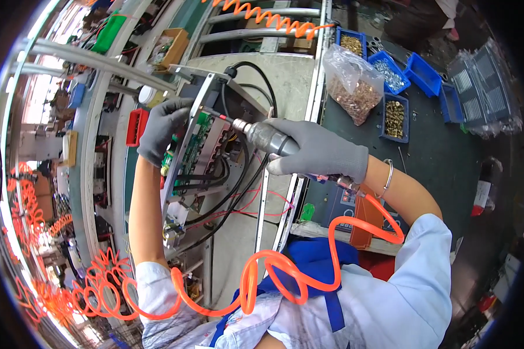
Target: The person assembles an electronic device by connecting wires, installing components onto a PCB board, and securing parts with a pneumatic screwdriver into a metal enclosure.
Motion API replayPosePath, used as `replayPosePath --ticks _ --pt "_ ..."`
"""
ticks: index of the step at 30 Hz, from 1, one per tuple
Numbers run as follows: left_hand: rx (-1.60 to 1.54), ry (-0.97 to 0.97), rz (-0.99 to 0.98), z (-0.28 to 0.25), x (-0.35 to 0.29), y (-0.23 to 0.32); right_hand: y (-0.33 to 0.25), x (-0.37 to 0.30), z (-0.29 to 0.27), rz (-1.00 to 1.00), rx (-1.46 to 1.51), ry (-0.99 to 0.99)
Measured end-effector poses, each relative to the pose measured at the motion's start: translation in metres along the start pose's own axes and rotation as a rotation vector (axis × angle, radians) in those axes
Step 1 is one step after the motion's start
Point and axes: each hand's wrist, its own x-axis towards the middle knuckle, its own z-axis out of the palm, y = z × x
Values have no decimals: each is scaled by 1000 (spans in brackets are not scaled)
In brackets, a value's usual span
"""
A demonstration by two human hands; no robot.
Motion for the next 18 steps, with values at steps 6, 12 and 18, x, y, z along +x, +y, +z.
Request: replayPosePath --ticks 6,12,18 --pt "-867 179 -31 -36 -52 -14 -8 -30 33 -9 -24 -39" --pt "-479 116 -53 -44 -136 -24 -12 -43 104 35 103 -218" --pt "-217 139 -27 -45 -202 -40 1 -38 158 -87 79 -175"
